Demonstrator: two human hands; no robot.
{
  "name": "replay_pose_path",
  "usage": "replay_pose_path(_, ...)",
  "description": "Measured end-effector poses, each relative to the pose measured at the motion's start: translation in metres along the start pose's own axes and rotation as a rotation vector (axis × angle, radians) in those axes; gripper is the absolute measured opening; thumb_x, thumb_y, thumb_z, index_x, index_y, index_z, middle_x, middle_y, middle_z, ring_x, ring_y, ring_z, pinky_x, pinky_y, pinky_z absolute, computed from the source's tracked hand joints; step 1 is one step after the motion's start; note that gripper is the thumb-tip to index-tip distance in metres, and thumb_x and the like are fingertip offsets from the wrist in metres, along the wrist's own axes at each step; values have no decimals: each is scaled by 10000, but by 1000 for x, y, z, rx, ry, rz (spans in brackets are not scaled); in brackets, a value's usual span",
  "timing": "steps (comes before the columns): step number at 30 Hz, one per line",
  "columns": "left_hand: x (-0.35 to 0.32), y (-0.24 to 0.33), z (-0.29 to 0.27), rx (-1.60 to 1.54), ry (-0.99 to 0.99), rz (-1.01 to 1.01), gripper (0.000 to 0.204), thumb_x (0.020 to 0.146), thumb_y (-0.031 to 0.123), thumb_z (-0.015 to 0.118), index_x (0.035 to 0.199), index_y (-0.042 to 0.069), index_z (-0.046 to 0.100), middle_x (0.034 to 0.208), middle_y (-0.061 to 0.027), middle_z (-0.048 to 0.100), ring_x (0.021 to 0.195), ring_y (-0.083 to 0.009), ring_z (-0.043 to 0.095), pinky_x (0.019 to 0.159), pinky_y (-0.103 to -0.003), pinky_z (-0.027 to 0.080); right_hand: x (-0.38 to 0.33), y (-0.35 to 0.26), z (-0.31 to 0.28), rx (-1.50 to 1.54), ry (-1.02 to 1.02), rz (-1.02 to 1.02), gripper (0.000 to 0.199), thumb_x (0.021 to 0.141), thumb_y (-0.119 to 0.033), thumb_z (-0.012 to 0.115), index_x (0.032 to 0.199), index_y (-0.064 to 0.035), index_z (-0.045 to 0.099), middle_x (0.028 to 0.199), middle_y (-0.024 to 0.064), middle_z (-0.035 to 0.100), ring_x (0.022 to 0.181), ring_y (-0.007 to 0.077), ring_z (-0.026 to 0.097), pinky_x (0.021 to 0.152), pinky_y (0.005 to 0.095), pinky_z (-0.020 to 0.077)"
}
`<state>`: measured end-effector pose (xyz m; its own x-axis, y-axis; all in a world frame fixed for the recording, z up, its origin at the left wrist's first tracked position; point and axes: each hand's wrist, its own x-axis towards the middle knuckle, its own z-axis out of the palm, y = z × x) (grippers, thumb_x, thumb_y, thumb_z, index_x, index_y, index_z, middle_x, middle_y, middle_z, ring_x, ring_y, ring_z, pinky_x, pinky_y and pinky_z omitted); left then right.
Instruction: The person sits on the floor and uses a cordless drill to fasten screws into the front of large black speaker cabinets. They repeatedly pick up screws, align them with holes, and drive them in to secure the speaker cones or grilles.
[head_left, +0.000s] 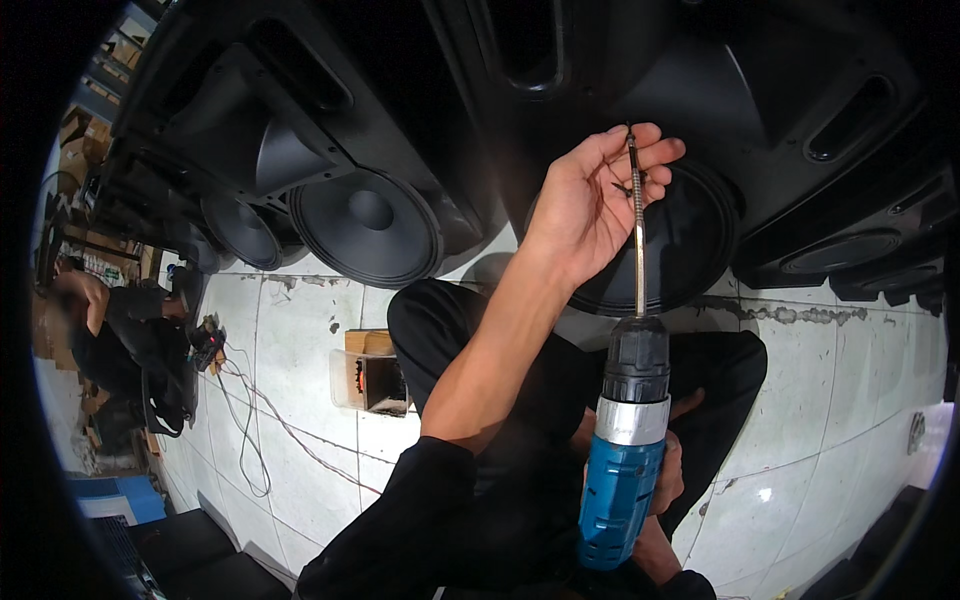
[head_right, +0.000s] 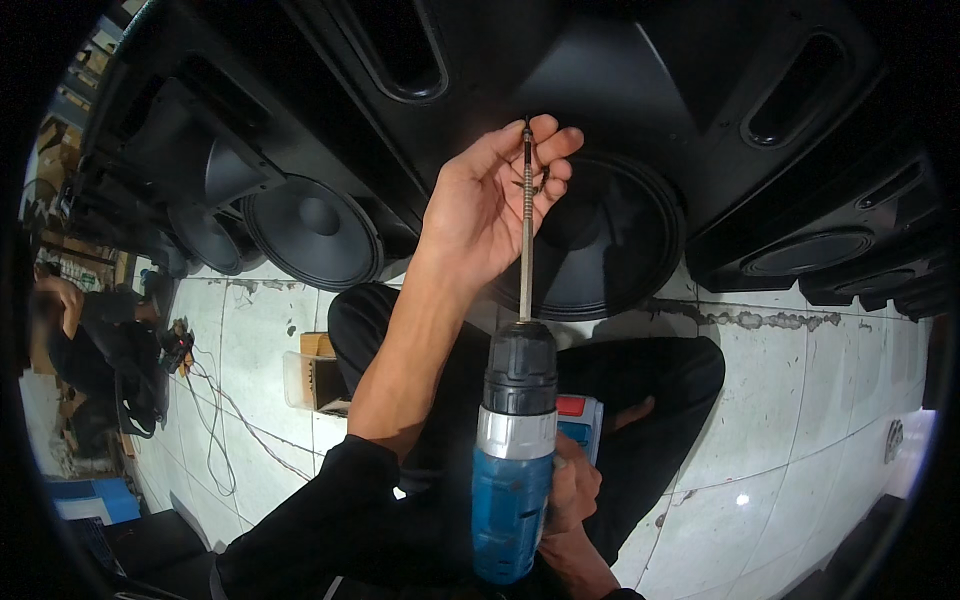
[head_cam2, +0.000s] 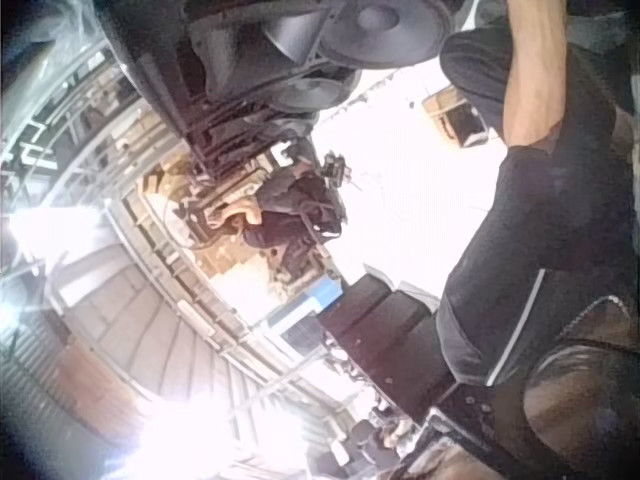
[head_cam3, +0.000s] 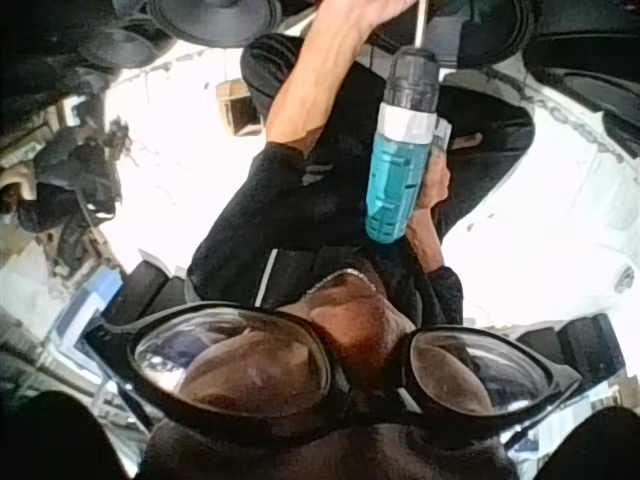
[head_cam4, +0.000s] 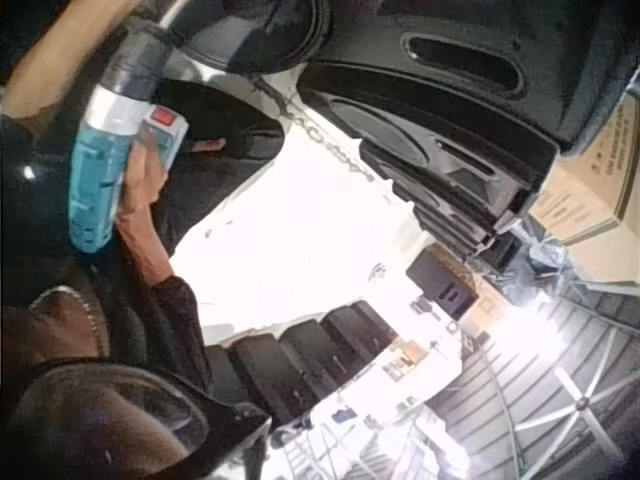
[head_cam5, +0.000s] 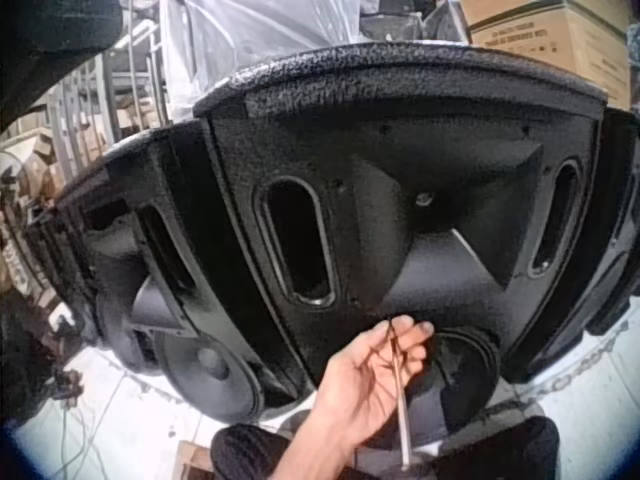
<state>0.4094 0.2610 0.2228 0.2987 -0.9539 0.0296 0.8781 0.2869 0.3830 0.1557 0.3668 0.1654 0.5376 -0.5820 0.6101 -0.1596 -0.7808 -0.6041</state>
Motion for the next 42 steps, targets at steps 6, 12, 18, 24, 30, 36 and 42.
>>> replay_pose_path(6, -4, -2, -3, 54, 50, -31, 321, 1002, 232, 418, 1080, -35, 577, 1006, -193, 669, 793, -190, 639, 754, -294, 532, 3, -11, -3, -28, -3, 58, 681, 873, -228, 702, 1403, -112, 290, 1020, 195, 648, 802, 251, 700, 668, 310, 573)
replay_pose_path(12, -4, -13, -24, 62, 223, -11, 254, 967, 182, 523, 1026, -47, 616, 960, -173, 675, 775, -182, 654, 717, -253, 573, 9, -16, -6, -15, -37, 88, 689, 878, -266, 697, 1409, -125, 281, 1020, 181, 643, 823, 244, 694, 688, 320, 569)
replay_pose_path(18, 3, -14, -49, -17, 179, 102, 129, 903, 96, 615, 943, -25, 636, 893, -128, 669, 787, -172, 635, 751, -258, 537, -15, -4, 4, -96, 113, 19, 590, 887, -392, 631, 1322, -72, 394, 999, 160, 643, 795, 235, 678, 692, 325, 564)
replay_pose_path(24, 5, -17, -52, 69, 152, 126, 95, 880, 77, 624, 915, -10, 642, 870, -99, 664, 798, -158, 616, 764, -262, 507, -38, 11, 22, -71, 340, -7, 707, 887, -638, 495, 1108, 26, 596, 967, 151, 660, 805, 251, 667, 704, 334, 548)
replay_pose_path(30, 4, -19, -50, 84, 131, 141, 90, 878, 83, 624, 908, 0, 641, 862, -82, 662, 791, -148, 610, 765, -263, 502, -26, 0, 15, -158, 217, 46, 574, 883, -506, 567, 1218, -45, 495, 934, 136, 651, 783, 232, 670, 721, 333, 548)
replay_pose_path(36, 2, -18, -51, 84, 150, 145, 90, 878, 84, 623, 911, 2, 639, 857, -76, 658, 791, -145, 609, 762, -258, 501, 2, -14, -2, 65, -59, 143, 680, 863, -259, 710, 1404, -130, 320, 975, 141, 650, 783, 220, 693, 684, 319, 578)
replay_pose_path(42, 1, -19, -50, 97, 170, 149, 96, 882, 95, 619, 906, 5, 639, 844, -73, 654, 776, -138, 607, 743, -249, 502, 24, -20, -1, 26, -62, 150, 636, 853, -275, 719, 1366, -144, 366, 986, 144, 652, 790, 231, 690, 673, 320, 575)
